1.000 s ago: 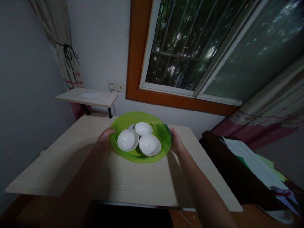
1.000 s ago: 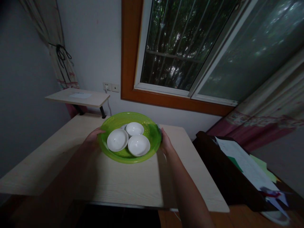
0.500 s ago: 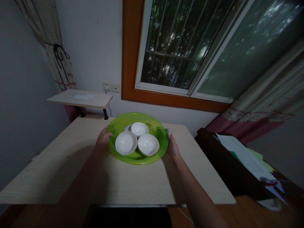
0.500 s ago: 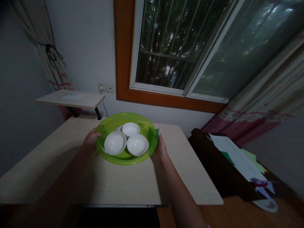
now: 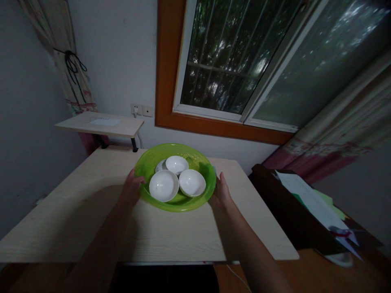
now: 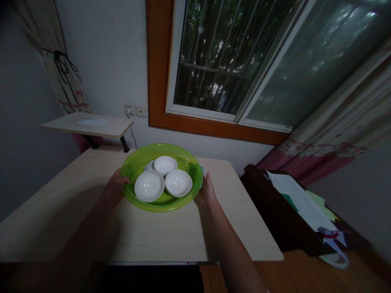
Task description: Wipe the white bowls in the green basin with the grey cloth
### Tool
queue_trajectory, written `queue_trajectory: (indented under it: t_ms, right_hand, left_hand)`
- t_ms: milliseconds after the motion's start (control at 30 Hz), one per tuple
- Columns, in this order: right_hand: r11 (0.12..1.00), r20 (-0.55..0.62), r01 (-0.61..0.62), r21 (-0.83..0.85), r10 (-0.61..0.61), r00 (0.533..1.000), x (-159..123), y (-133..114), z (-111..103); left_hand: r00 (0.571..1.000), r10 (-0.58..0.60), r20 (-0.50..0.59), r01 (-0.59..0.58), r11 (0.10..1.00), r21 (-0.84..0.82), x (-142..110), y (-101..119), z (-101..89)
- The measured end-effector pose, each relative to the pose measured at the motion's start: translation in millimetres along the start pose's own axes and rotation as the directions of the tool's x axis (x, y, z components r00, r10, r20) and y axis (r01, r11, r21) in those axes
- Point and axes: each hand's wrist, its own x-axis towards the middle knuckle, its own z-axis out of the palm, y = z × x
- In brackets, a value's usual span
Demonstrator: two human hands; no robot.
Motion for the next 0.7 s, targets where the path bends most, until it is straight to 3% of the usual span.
queue_trajectory:
  t_ms: [267,400,533,700]
  right_hand:
    - [0.999,0.021,-0.045,-0.022,0.046,0.999,25.5,-12.6,-0.7]
    - [1.0,-0.013,-0.005,0.002,0.005,1.0,11.1,-2.5,-0.6]
    - [0.997,-0.047,0.027,0.072,-0.024,0.999,-10.3,7.7,0.5]
    - [0.973,-0.16,0.203,0.112,-0.184,0.97,-28.7,1.0,2.5]
  left_hand:
    - [0.988,0.01,-0.156,-0.025,0.995,-0.093,-12.5,9.1,18.5]
    - [0.975,0.033,-0.22,-0.059,0.992,-0.111,-15.4,9.9,26.5]
    - [0.978,0.041,-0.203,-0.063,0.993,-0.098,-11.5,6.3,24.2]
    - [0.982,0.047,-0.184,-0.066,0.993,-0.094,-8.1,3.3,19.3]
